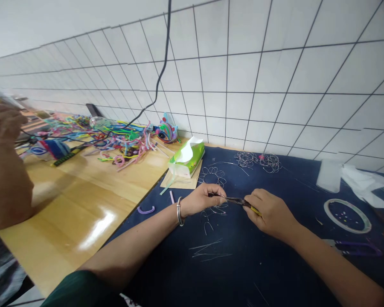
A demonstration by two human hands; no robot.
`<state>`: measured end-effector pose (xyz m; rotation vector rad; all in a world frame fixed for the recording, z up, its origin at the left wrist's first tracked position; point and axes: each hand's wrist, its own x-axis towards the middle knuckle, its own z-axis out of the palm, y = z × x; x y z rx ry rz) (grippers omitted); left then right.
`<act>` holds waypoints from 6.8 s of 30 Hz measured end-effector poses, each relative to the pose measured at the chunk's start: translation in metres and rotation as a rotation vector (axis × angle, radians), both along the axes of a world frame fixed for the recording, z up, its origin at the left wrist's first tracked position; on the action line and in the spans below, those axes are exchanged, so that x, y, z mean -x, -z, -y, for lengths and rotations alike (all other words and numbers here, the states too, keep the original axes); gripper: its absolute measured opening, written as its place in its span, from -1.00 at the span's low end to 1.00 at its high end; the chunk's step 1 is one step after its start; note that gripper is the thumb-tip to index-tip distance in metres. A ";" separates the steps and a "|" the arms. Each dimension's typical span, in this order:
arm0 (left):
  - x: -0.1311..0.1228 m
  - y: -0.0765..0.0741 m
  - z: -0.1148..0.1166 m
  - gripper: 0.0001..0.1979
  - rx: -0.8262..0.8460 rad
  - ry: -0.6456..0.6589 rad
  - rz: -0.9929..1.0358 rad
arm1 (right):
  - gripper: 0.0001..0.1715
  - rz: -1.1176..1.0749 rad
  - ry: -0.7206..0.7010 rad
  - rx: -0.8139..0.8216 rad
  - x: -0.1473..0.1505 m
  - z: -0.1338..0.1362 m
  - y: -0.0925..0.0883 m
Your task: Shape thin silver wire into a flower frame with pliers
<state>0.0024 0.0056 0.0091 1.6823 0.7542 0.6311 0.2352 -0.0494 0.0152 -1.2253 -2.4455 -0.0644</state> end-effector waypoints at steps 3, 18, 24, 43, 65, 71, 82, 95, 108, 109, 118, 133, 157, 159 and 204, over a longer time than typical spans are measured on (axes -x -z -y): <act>-0.006 -0.002 -0.002 -0.82 -0.042 0.021 -0.047 | -0.85 0.039 0.041 -0.052 -0.005 0.005 -0.002; -0.076 -0.002 -0.014 -0.86 -0.132 0.229 -0.136 | -0.83 0.130 0.300 -0.020 -0.053 0.039 0.009; -0.077 0.003 -0.016 -0.86 -0.099 0.237 -0.141 | -0.83 0.116 0.282 0.015 -0.054 0.036 0.015; -0.074 0.010 -0.014 -0.85 -0.031 0.198 -0.062 | -0.82 -0.071 0.258 0.209 -0.055 0.034 0.024; -0.076 0.009 -0.005 -0.90 -0.213 0.069 -0.055 | -0.84 0.195 0.386 -0.056 -0.044 0.043 0.011; -0.075 0.010 -0.004 -0.90 -0.194 0.066 -0.049 | -0.85 0.209 0.379 -0.067 -0.043 0.044 0.008; -0.076 0.009 -0.003 -0.90 -0.182 0.046 -0.067 | -0.87 0.177 0.354 -0.085 -0.043 0.044 0.010; -0.076 0.014 -0.004 -0.87 -0.091 0.020 0.014 | -0.85 -0.058 0.338 0.081 -0.044 0.042 0.025; -0.079 0.017 0.000 -0.84 0.154 0.039 0.186 | -0.83 -0.161 0.347 0.139 -0.040 0.043 0.032; -0.078 0.017 0.000 -0.84 0.138 0.041 0.170 | -0.83 -0.156 0.344 0.144 -0.041 0.042 0.032; -0.076 0.013 -0.003 -0.86 -0.076 0.005 -0.006 | -0.85 -0.083 0.328 0.127 -0.046 0.041 0.030; -0.077 0.017 0.000 -0.92 -0.313 -0.090 -0.077 | -0.83 0.072 0.386 -0.007 -0.042 0.042 0.030; -0.084 0.015 0.012 -0.96 -0.433 -0.269 -0.064 | -0.78 0.113 0.454 -0.072 -0.034 0.045 0.030; -0.085 0.017 0.013 -0.95 -0.455 -0.294 -0.055 | -0.77 0.107 0.465 -0.080 -0.033 0.045 0.029; -0.088 0.020 0.012 -0.93 -0.740 -0.326 -0.010 | -0.78 -0.162 0.410 0.159 -0.032 0.042 0.027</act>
